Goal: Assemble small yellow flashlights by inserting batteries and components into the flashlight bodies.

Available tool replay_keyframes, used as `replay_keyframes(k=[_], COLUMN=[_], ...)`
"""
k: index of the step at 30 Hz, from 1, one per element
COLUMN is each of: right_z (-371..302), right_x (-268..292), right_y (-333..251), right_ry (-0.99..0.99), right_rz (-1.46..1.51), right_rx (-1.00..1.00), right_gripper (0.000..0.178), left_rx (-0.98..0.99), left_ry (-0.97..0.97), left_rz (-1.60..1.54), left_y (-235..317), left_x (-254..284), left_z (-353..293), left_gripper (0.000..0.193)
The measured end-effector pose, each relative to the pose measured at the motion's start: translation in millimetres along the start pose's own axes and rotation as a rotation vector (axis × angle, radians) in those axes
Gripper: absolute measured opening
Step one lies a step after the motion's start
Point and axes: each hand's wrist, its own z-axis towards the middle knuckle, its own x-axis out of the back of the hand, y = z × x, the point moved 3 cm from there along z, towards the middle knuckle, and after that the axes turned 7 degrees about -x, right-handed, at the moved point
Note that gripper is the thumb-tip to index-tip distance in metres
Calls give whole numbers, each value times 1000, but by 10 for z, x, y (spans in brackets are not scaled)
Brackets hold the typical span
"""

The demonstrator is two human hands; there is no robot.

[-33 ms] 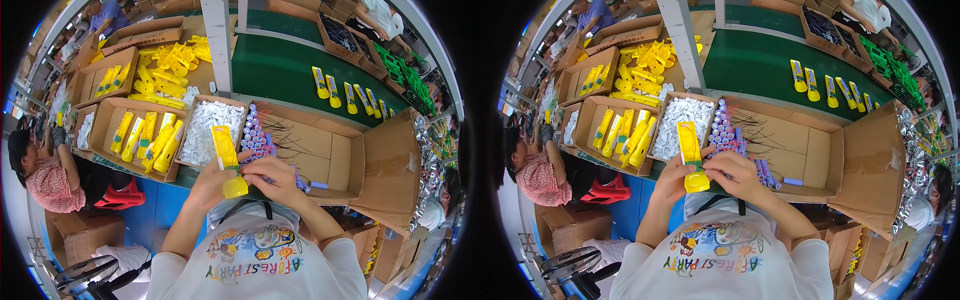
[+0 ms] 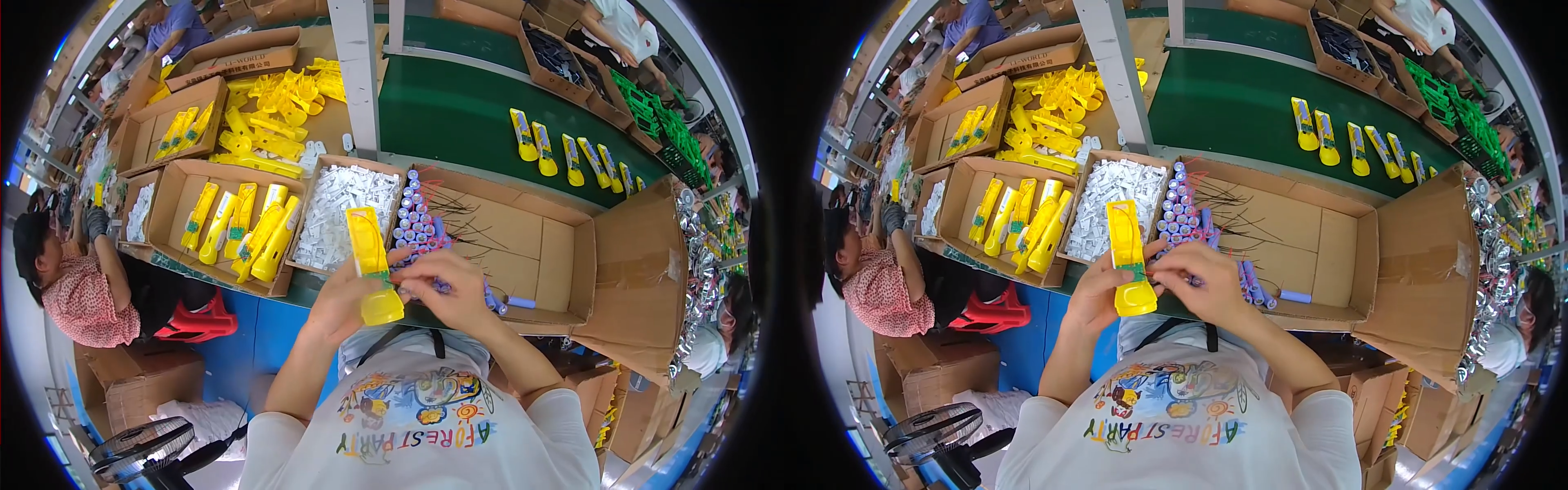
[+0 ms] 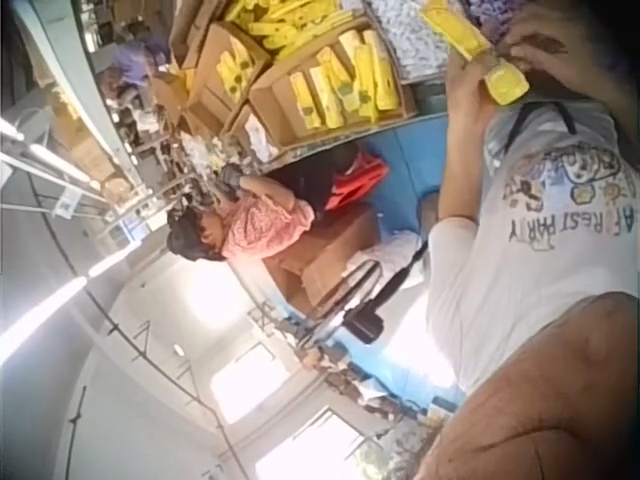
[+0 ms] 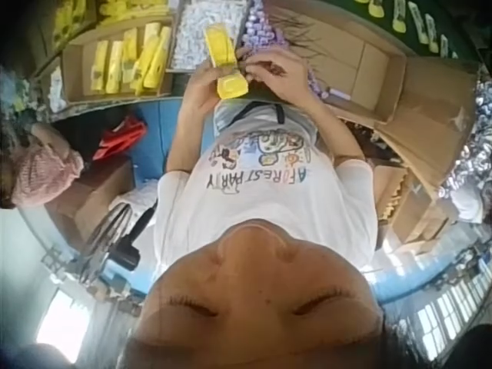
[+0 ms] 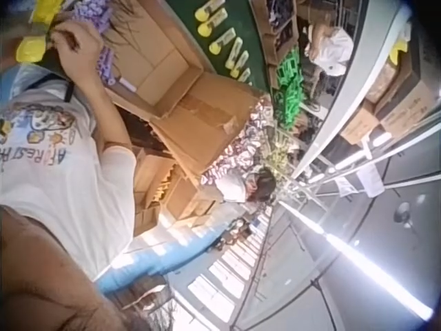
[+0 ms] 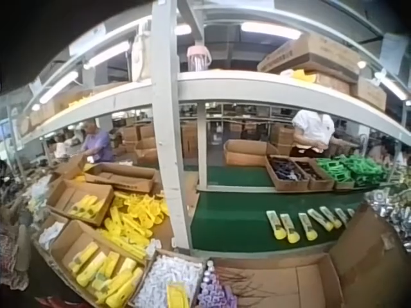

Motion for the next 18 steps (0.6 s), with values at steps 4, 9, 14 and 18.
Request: replay_keyframes(k=[4,9,14,18], right_z=[-45,187,29,193], right_x=[-44,92,-101,173], right_y=[214,-210,-245,-45], right_ry=[-119,-70,77,-4], right_rz=[260,238,-300,-264], right_rx=[-398,-304,-108,-112], right_gripper=[13,14,13,13], left_rx=[-125,-363,-313,-287], left_ry=[123,-3,144,176], left_rz=[-97,286,221,382], left_y=[-152,-359,-433,-433], left_x=[41,-94,-44,48], left_z=[-8,-32,57,65], left_gripper=[67,62,57,52])
